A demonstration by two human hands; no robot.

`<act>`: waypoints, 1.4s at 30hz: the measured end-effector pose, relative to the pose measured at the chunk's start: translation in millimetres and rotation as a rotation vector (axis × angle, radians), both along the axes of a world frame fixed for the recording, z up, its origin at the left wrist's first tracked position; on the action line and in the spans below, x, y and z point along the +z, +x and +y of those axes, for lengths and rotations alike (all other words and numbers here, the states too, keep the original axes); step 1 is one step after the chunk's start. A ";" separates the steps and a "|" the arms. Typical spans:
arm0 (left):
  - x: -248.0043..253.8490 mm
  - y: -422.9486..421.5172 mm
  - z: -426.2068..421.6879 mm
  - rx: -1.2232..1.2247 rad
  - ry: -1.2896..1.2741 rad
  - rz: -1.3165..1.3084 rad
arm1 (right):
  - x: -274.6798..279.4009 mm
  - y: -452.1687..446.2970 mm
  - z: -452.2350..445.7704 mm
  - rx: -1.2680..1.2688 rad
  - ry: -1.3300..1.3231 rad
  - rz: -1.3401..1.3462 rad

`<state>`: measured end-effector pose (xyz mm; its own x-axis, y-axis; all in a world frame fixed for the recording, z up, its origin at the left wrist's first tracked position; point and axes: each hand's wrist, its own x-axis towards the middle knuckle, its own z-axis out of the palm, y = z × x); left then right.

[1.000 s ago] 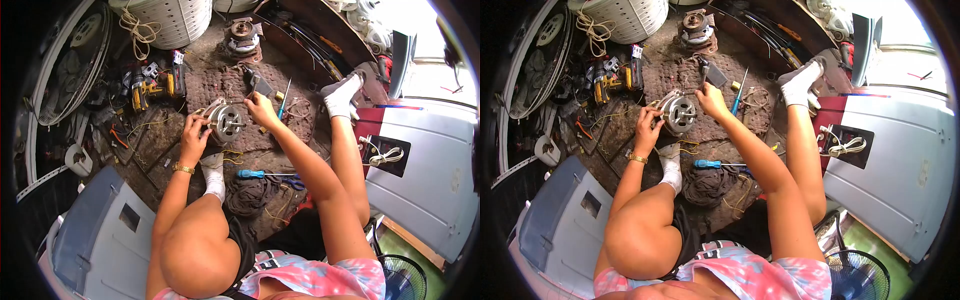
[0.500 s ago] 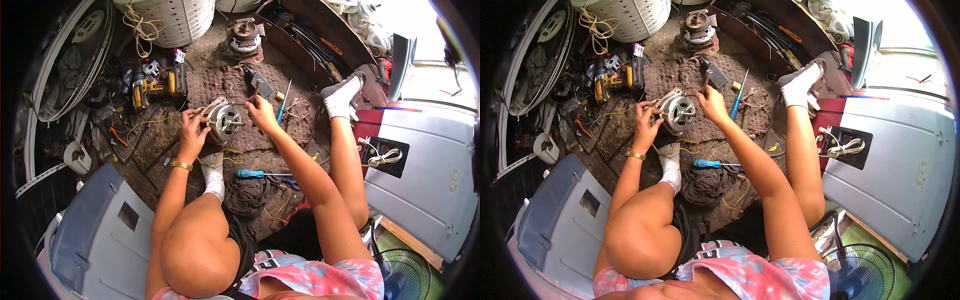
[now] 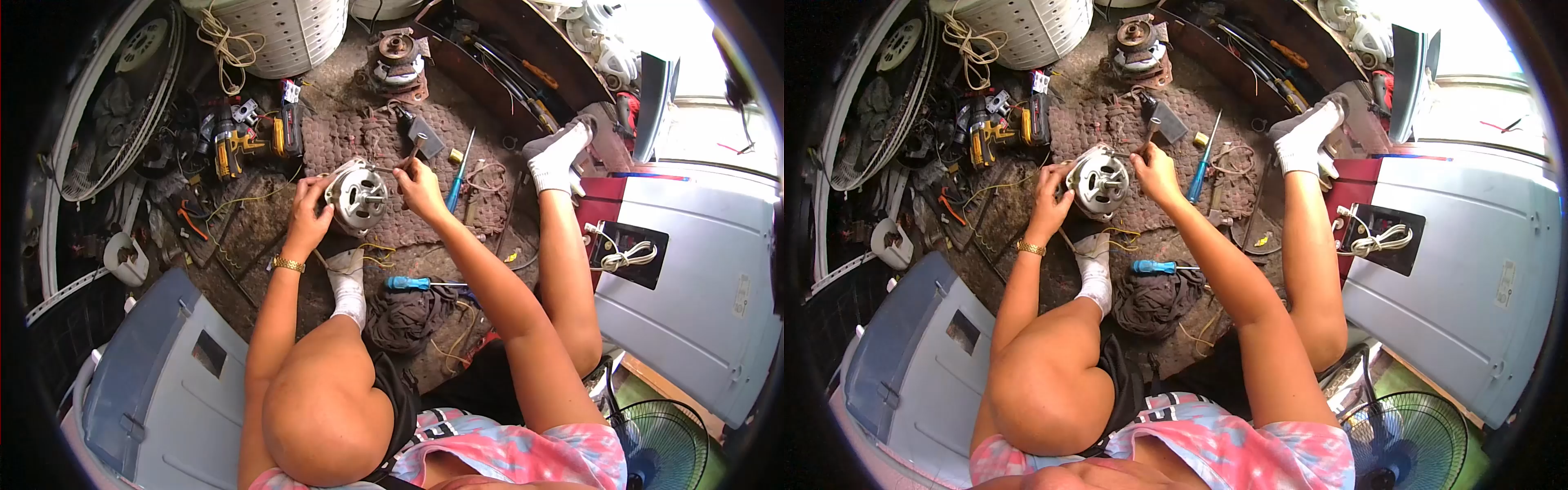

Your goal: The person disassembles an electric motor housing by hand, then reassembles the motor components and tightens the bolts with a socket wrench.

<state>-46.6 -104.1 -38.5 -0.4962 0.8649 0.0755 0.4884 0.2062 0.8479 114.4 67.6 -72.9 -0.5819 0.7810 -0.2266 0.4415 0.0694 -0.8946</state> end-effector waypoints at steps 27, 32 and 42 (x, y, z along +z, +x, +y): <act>-51.7 1.4 -43.1 0.149 0.078 -0.780 | -11.6 28.7 -67.1 -0.160 0.109 0.274; -42.9 8.1 -44.6 0.214 0.140 -1.219 | -2.0 7.9 -69.0 -0.447 -0.091 0.324; -50.9 5.8 -14.5 0.126 0.167 -0.273 | -13.2 14.2 -47.9 -0.410 -0.302 0.520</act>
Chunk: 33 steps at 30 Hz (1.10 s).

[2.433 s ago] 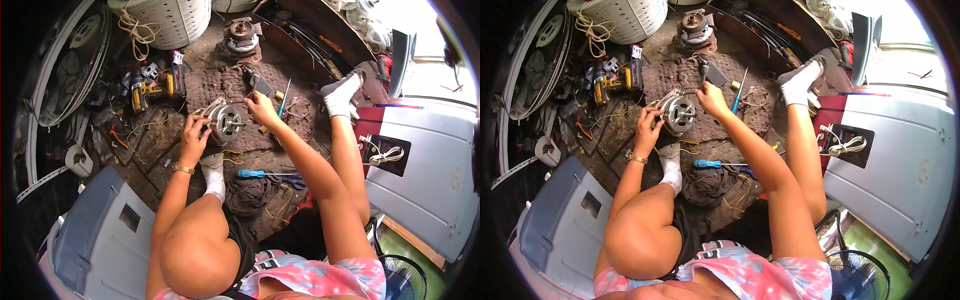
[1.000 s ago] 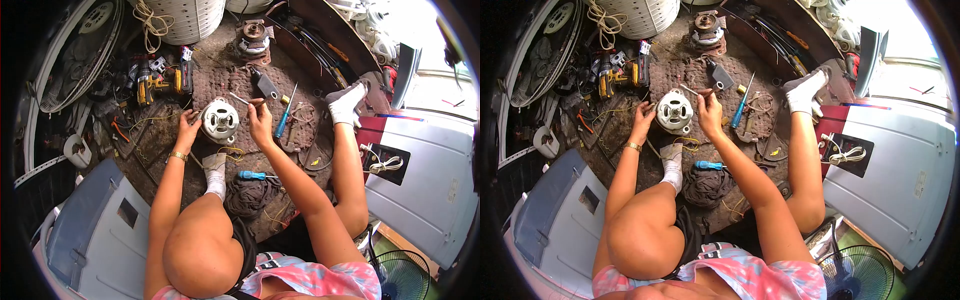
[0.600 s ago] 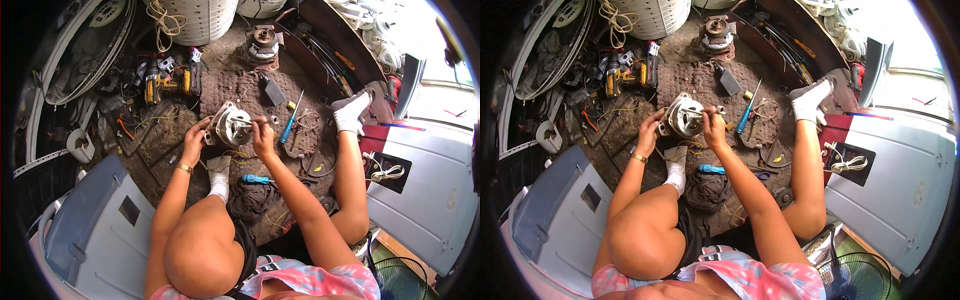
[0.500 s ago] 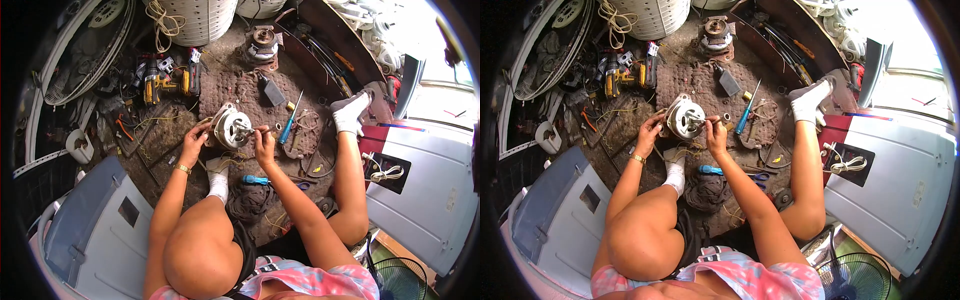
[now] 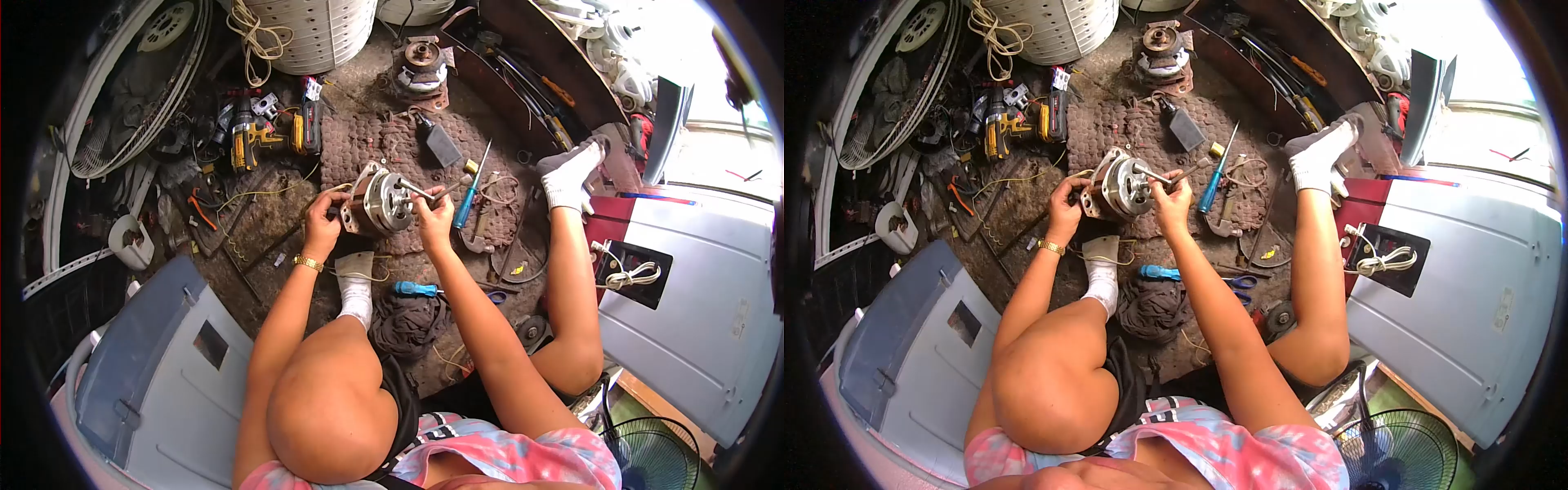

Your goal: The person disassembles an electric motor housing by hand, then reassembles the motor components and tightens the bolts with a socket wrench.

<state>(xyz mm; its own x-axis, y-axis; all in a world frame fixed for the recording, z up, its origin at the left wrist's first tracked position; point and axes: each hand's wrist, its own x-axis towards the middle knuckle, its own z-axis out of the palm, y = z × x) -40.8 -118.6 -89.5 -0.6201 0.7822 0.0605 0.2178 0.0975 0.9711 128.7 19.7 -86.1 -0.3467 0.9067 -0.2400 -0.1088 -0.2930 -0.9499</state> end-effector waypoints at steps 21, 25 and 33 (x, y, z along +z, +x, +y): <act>-36.3 30.6 -15.7 0.109 -0.213 -0.028 | -4.5 9.4 20.1 0.103 -0.016 0.037; -46.0 31.4 -20.7 -0.106 -0.296 0.394 | -11.7 9.6 19.2 0.078 -0.026 0.077; -45.1 28.4 -3.9 -0.214 -0.353 0.500 | -14.3 13.9 32.5 0.105 -0.048 0.025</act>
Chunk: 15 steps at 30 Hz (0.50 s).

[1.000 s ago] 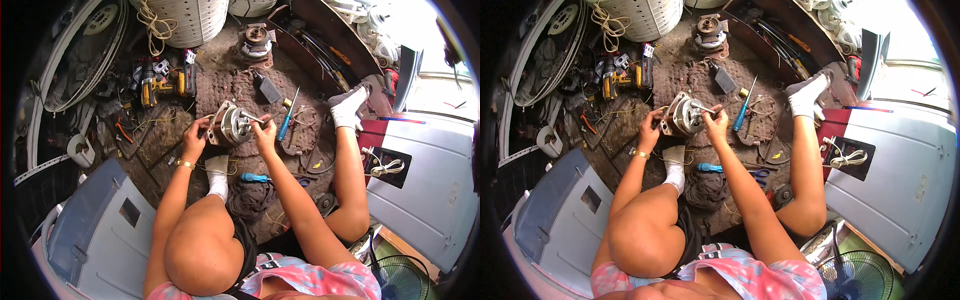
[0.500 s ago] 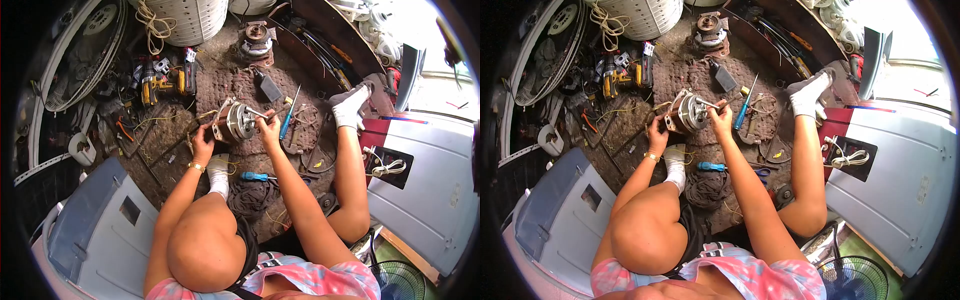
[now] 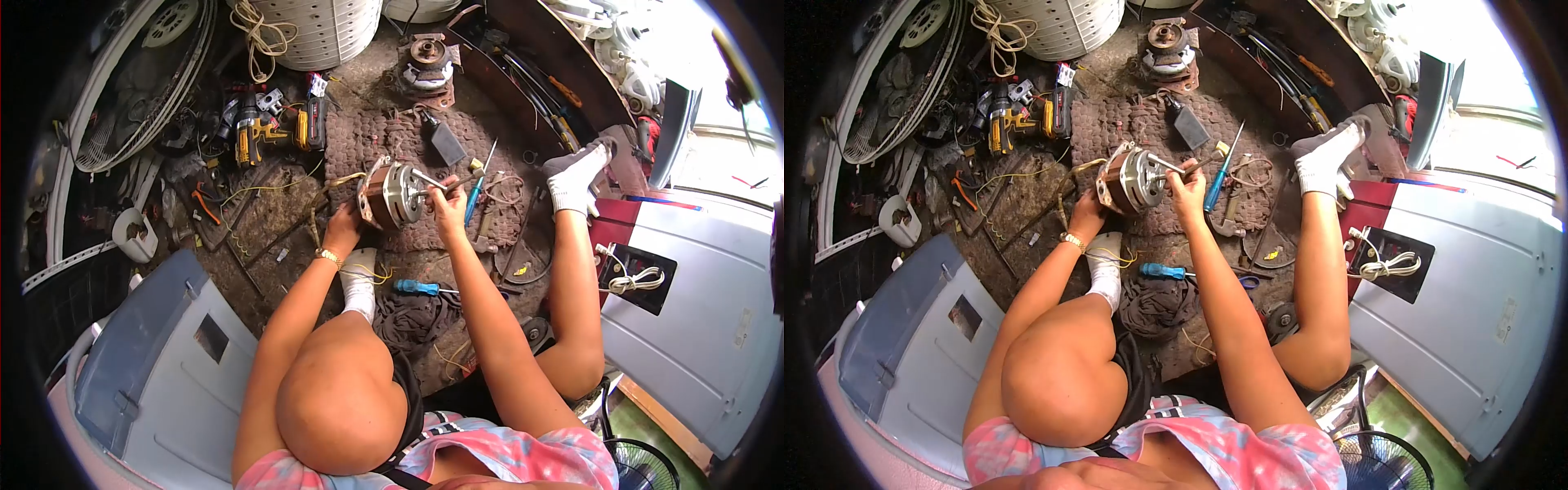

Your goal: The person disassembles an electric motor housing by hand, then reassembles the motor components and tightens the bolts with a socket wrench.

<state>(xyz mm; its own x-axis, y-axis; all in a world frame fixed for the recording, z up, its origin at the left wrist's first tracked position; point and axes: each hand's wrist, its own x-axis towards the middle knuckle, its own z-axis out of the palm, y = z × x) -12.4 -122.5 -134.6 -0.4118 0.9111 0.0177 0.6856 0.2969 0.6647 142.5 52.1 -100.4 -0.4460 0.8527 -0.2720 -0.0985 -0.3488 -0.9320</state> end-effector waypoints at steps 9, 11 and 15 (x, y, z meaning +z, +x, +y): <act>106.0 -45.9 0.2 0.217 0.126 0.035 | 4.8 -5.2 -7.7 -0.015 0.068 0.032; 126.7 -61.9 38.6 0.179 0.231 -0.003 | 12.1 -5.9 -12.3 0.012 0.024 0.017; 62.8 -84.6 124.2 -0.179 0.033 -0.098 | 10.7 -5.5 -19.3 0.043 0.114 0.030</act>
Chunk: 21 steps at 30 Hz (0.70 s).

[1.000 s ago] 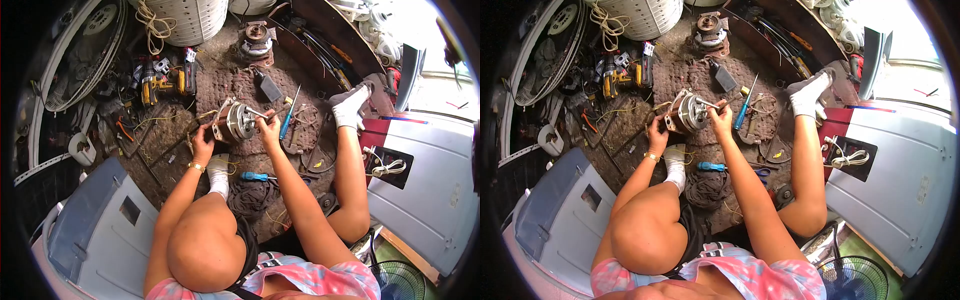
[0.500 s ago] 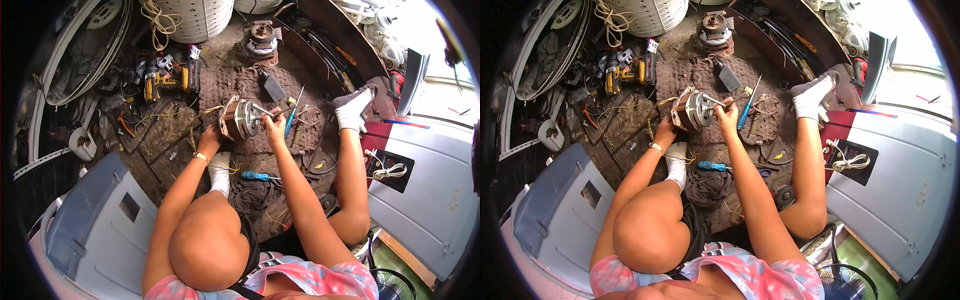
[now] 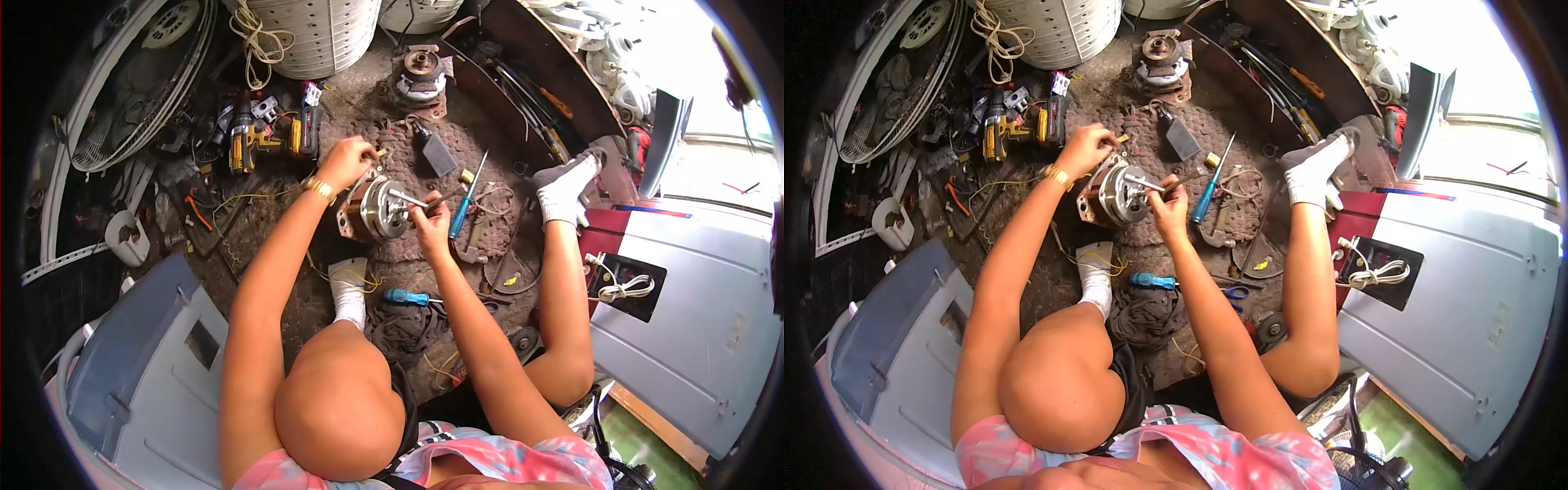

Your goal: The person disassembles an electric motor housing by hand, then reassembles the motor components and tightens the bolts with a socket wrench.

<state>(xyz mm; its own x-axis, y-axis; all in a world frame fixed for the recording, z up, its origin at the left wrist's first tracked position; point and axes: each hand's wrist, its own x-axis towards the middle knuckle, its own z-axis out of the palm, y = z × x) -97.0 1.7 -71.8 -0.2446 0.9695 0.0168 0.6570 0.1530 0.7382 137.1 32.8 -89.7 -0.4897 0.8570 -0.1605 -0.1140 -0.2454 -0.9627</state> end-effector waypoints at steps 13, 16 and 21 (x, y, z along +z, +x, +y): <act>-78.7 56.2 -75.5 0.461 -0.355 -0.434 | 39.7 45.7 -17.5 0.290 -0.171 -0.096; -69.5 77.3 -101.6 0.654 -0.346 -0.733 | 53.0 58.9 -7.0 0.207 -0.357 -0.097; -67.5 100.4 -131.6 0.723 -0.280 -0.633 | 97.1 33.4 -22.2 0.209 -0.360 -0.391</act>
<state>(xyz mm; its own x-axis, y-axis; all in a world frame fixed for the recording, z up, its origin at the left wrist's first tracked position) 3.4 -129.9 -139.3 -0.6620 0.5332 -0.5267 -0.1645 0.5823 0.7962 170.5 10.6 7.4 -0.4883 0.6065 -0.6275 0.3197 -0.5447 -0.7753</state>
